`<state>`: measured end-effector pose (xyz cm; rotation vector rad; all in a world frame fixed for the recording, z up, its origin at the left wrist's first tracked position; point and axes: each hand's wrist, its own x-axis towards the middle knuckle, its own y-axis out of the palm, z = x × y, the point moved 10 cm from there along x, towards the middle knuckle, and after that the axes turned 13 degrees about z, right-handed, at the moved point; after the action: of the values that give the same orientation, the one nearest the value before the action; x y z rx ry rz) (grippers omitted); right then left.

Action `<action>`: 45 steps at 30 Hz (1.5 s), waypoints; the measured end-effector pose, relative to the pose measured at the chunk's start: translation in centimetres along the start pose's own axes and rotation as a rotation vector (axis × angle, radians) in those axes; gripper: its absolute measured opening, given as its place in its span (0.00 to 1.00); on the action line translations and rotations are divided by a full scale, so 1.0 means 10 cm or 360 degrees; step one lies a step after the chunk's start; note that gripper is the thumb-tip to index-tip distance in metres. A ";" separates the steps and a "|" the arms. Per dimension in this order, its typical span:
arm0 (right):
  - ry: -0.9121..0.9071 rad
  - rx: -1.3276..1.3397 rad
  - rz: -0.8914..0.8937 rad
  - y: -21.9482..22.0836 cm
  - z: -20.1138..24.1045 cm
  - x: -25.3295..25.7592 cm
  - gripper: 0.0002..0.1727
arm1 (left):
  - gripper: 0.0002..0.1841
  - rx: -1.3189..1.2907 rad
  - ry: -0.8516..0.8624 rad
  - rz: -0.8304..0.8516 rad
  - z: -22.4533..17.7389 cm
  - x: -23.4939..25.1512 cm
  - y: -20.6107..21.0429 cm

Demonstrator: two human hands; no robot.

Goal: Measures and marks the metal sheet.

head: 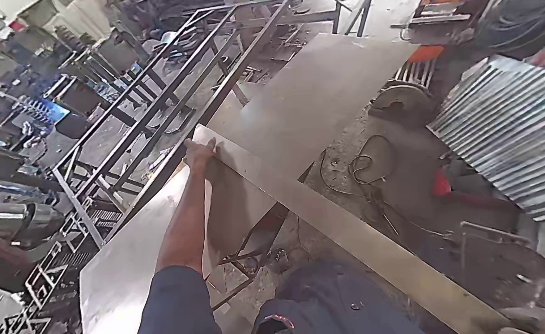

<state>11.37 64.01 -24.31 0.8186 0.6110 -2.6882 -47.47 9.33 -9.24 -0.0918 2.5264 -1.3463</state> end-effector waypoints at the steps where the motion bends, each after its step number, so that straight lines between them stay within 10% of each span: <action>1: 0.0045 0.0034 -0.0027 0.07 0.05 0.00 0.24 | 0.52 -0.0233 0.0063 -0.0019 0.02 0.10 -0.02; 8: 0.0162 0.0366 -0.0225 0.68 0.42 0.12 0.07 | 0.44 -0.1374 0.0692 -0.0147 -0.39 0.24 -0.63; 11: -0.0073 0.0181 -0.0245 0.88 0.87 0.40 0.18 | 0.39 -0.1478 0.0748 -0.0172 -0.41 0.49 -1.03; 16: -0.0409 -0.0182 -0.0327 1.05 2.14 1.15 0.36 | 0.19 -0.1222 0.0415 0.0238 -0.18 0.63 -0.75; 22: -0.0409 -0.0193 -0.0066 1.12 3.11 1.95 0.33 | 0.35 -0.0307 0.0427 0.0315 0.09 0.76 -0.29; 29: -0.0363 -0.0197 0.0152 1.05 3.29 2.28 0.29 | 0.45 0.0139 0.0186 0.0509 0.26 0.61 -0.06; 45: -0.0423 0.0023 0.0210 0.80 3.38 2.47 0.17 | 0.32 -0.0079 0.0300 0.0337 0.16 0.29 0.08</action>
<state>-21.37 38.16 -15.72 0.4737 0.4580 -2.6207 -49.72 7.97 -11.36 0.2979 2.6330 -1.2616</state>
